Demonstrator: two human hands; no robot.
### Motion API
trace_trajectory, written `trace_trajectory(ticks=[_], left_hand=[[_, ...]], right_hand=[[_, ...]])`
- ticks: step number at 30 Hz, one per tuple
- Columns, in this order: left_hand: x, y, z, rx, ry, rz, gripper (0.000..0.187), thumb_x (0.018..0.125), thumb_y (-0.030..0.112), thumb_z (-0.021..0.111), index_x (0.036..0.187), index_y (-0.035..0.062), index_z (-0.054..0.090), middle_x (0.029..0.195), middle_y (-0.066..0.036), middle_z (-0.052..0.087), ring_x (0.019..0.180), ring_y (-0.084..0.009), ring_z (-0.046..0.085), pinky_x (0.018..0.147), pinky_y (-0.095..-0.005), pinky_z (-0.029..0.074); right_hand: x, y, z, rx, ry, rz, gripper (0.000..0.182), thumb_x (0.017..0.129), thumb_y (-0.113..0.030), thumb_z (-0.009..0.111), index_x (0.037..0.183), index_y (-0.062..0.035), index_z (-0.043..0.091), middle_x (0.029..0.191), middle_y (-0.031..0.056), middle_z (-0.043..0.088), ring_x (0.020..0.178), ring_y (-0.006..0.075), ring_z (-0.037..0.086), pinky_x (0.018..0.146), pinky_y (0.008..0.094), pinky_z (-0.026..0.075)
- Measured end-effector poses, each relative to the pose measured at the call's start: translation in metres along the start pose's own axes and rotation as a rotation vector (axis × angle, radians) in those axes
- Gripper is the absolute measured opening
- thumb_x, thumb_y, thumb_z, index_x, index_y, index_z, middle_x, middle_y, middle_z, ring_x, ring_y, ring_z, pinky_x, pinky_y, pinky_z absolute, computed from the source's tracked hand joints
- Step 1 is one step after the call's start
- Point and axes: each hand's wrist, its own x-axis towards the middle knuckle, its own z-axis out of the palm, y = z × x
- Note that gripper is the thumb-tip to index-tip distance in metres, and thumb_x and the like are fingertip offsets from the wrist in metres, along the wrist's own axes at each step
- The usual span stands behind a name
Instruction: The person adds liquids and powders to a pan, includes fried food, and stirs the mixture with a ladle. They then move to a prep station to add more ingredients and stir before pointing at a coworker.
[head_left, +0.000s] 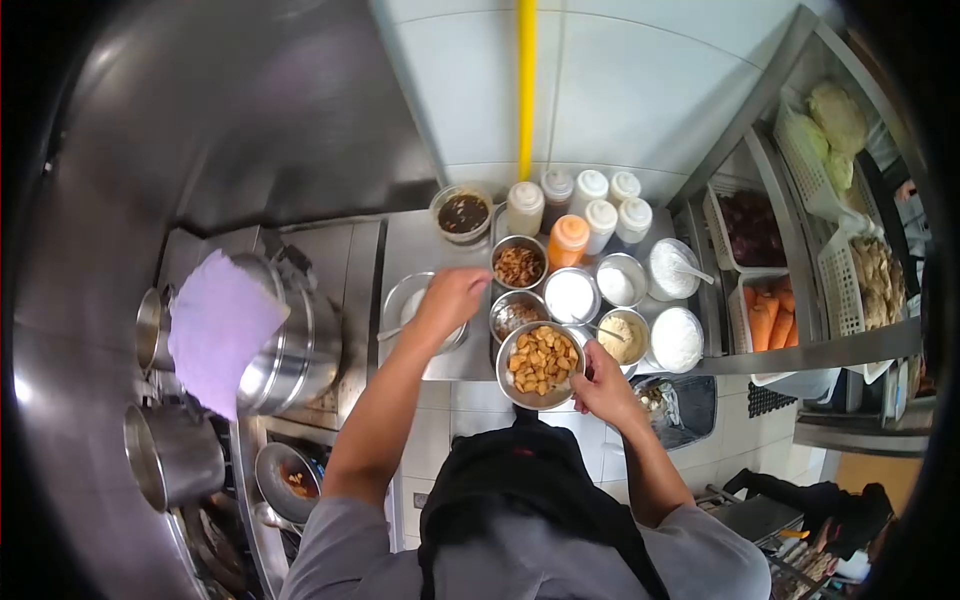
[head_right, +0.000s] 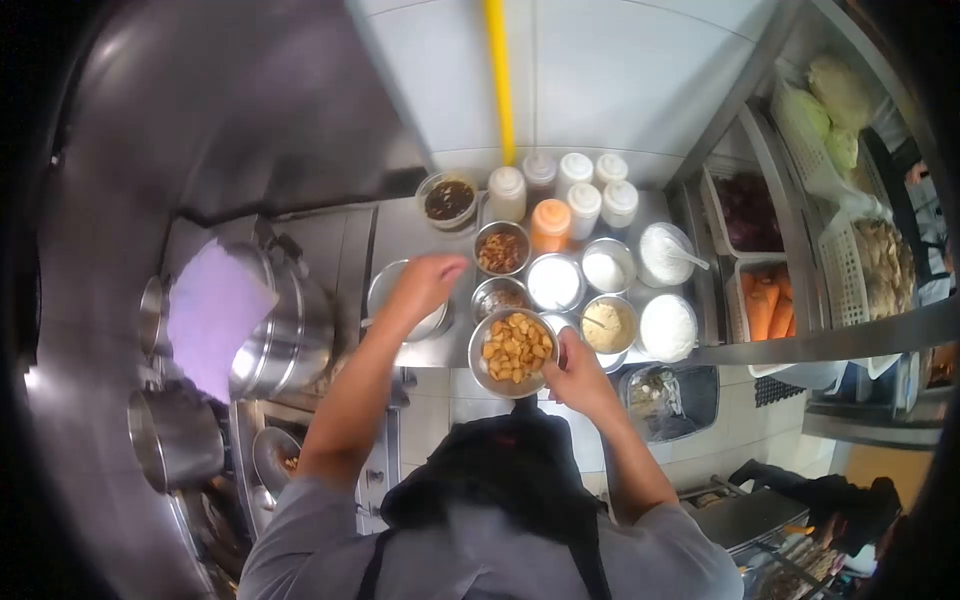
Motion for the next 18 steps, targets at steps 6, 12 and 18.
trace_trajectory(ticks=[6, 12, 18], left_hand=[[0.094, -0.063, 0.115, 0.500, -0.305, -0.037, 0.018, 0.085, 0.009, 0.057, 0.095, 0.0083, 0.072, 0.097, -0.017, 0.071, 0.091, -0.0356, 0.069, 0.080, -0.0465, 0.055], [0.100, -0.048, 0.117, 0.735, -0.462, -0.003, 0.017, 0.086, 0.013, 0.057, 0.093, 0.0124, 0.073, 0.093, -0.013, 0.072, 0.089, -0.0295, 0.071, 0.074, -0.0448, 0.056], [0.109, -0.045, 0.105, 0.626, -0.475, -0.110, 0.009, 0.080, 0.015, 0.067, 0.085, 0.0088, 0.071, 0.088, -0.013, 0.073, 0.083, -0.0280, 0.071, 0.071, -0.0399, 0.056]], right_hand=[[-0.007, 0.008, -0.035, 0.090, 0.046, 0.013, 0.023, 0.083, -0.003, 0.056, 0.103, -0.0001, 0.045, 0.071, 0.0080, 0.055, 0.051, 0.0147, 0.061, 0.044, 0.0280, 0.050], [-0.009, 0.026, -0.057, 0.204, 0.041, 0.076, 0.025, 0.085, -0.004, 0.056, 0.106, -0.0014, 0.043, 0.074, 0.0093, 0.058, 0.051, 0.0141, 0.061, 0.044, 0.0274, 0.050], [0.004, 0.027, -0.062, 0.156, 0.044, 0.048, 0.027, 0.085, -0.006, 0.057, 0.107, -0.0005, 0.043, 0.071, 0.0099, 0.059, 0.051, 0.0153, 0.062, 0.043, 0.0277, 0.050]])
